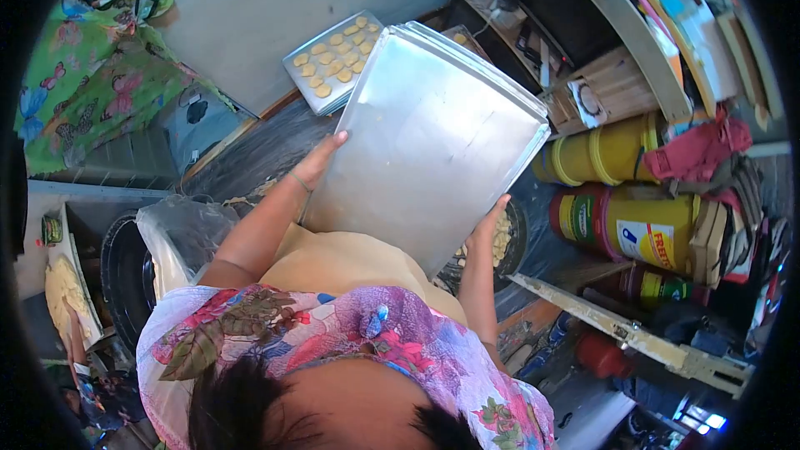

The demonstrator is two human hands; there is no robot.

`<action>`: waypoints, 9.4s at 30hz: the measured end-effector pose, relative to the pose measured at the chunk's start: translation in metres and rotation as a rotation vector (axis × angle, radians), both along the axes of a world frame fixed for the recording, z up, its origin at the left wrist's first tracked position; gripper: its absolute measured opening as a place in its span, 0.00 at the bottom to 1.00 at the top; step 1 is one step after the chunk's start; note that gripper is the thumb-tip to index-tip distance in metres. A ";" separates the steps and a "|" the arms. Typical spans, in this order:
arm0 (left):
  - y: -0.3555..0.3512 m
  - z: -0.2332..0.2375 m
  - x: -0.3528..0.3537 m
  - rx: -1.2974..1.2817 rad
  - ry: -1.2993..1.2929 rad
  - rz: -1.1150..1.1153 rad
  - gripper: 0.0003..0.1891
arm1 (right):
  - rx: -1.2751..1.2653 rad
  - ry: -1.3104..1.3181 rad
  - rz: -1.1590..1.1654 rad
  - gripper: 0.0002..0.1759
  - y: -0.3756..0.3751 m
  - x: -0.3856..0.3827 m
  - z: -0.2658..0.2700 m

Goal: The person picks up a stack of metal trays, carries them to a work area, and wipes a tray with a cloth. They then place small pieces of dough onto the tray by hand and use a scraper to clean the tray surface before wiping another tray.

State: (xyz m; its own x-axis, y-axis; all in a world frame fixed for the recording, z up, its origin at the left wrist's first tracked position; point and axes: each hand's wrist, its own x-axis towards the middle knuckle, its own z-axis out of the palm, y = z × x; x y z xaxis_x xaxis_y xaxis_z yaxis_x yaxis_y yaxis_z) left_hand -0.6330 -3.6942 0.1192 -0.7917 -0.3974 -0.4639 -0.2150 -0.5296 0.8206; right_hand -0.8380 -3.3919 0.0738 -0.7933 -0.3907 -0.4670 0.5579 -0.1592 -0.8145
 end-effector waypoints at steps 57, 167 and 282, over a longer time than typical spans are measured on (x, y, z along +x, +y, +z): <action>-0.504 -0.487 0.303 0.292 -0.554 -0.063 0.40 | -0.018 -0.841 0.190 0.49 -0.460 0.344 -0.544; -0.016 -0.499 -0.044 -1.006 0.129 -2.309 0.28 | 0.709 0.186 1.426 0.31 -0.175 0.188 -0.483; -0.287 -0.808 0.343 0.413 -0.470 1.398 0.30 | 0.257 0.243 0.721 0.13 -0.283 0.226 -0.425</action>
